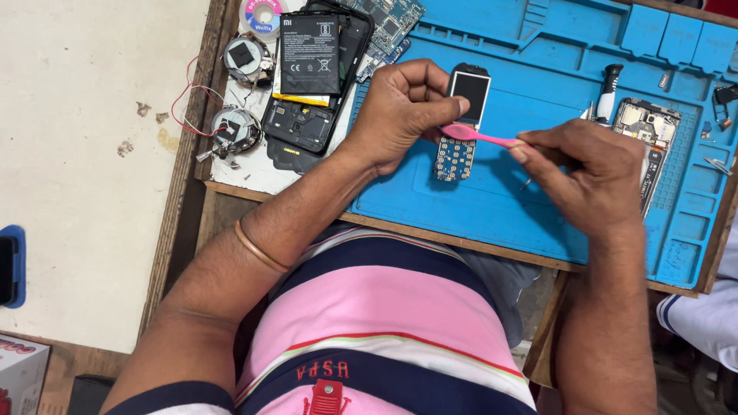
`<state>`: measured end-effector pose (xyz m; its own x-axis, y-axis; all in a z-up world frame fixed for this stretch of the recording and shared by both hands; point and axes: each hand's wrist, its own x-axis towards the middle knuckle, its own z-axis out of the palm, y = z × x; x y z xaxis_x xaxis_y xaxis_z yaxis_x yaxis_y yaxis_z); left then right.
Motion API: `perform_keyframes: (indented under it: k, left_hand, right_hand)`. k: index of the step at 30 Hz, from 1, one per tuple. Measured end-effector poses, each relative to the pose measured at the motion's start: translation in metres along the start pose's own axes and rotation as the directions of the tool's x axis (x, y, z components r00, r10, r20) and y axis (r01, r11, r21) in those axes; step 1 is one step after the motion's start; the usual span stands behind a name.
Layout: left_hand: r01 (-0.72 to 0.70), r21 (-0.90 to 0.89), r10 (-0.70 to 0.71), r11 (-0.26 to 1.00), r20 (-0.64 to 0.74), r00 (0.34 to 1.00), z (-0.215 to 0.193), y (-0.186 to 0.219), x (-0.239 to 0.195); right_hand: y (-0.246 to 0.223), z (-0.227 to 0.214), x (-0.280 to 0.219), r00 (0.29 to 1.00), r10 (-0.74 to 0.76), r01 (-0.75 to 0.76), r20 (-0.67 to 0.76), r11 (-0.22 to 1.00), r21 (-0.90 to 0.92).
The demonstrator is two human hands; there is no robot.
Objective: The person cleans a disassembled mobile phone keypad and circuit board using a pink toothbrush and a yellow-handled screwdriver. They brush the keypad repeatedly, inspect the board, and use the screwdriver to scrape or clean specific areas on the circuit board.
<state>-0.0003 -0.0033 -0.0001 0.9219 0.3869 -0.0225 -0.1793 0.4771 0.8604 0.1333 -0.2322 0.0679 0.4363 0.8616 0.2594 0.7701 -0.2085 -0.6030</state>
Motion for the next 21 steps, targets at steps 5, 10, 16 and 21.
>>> perform_keyframes:
  k: [5, 10, 16, 21]
  left_hand:
    - [0.009, 0.001, -0.009, 1.0, 0.003, 1.0, -0.001, -0.001, 0.001]
    - [-0.07, 0.011, 0.069, 0.997, 0.046, 0.997, 0.0, -0.004, 0.002]
    - [0.005, 0.017, -0.005, 1.0, 0.005, 1.0, 0.0, -0.002, 0.001]
    - [-0.017, -0.002, 0.017, 1.0, -0.016, 1.0, -0.001, 0.002, 0.001]
  right_hand:
    - [0.006, -0.006, 0.002, 1.0, 0.018, -0.018, 0.009, 1.0, 0.023]
    - [0.009, 0.013, 0.003, 0.998, 0.041, -0.046, 0.054, 0.995, 0.086]
    - [0.017, -0.01, -0.001, 0.987, 0.139, -0.148, 0.082, 0.983, 0.109]
    - [0.021, -0.011, -0.002, 0.967, 0.027, -0.079, 0.253, 0.977, 0.198]
